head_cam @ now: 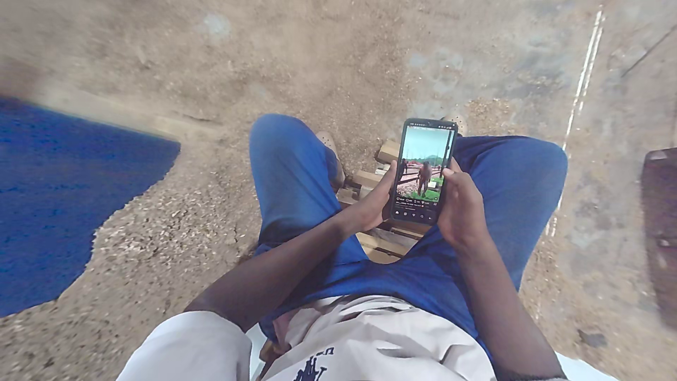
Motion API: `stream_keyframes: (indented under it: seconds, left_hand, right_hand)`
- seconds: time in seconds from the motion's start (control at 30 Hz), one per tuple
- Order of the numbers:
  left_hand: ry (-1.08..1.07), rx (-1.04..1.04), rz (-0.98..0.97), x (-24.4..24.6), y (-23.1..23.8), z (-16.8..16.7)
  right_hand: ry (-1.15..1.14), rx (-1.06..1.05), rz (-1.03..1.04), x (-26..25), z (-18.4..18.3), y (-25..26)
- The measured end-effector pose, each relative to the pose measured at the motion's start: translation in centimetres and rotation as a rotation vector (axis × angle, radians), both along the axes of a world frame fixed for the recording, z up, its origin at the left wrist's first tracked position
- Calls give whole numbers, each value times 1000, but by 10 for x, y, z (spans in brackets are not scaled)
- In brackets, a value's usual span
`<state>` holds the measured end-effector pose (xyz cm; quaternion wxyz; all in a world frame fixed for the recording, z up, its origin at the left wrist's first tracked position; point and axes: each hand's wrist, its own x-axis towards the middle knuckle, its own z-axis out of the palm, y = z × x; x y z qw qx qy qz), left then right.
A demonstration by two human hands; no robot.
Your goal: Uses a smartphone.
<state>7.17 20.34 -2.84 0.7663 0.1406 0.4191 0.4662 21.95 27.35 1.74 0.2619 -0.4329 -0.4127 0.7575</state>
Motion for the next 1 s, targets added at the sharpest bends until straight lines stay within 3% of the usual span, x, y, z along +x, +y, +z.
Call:
stream_keyframes:
  seconds: [0.73,1.0]
  left_hand:
    - [-5,19,-1,-1,-1,-3]
    - [236,-123,12,-2,8,6]
  right_hand:
    - [4,-12,0,-1,-2,0]
    - [59,-210,-209,-4,3,5]
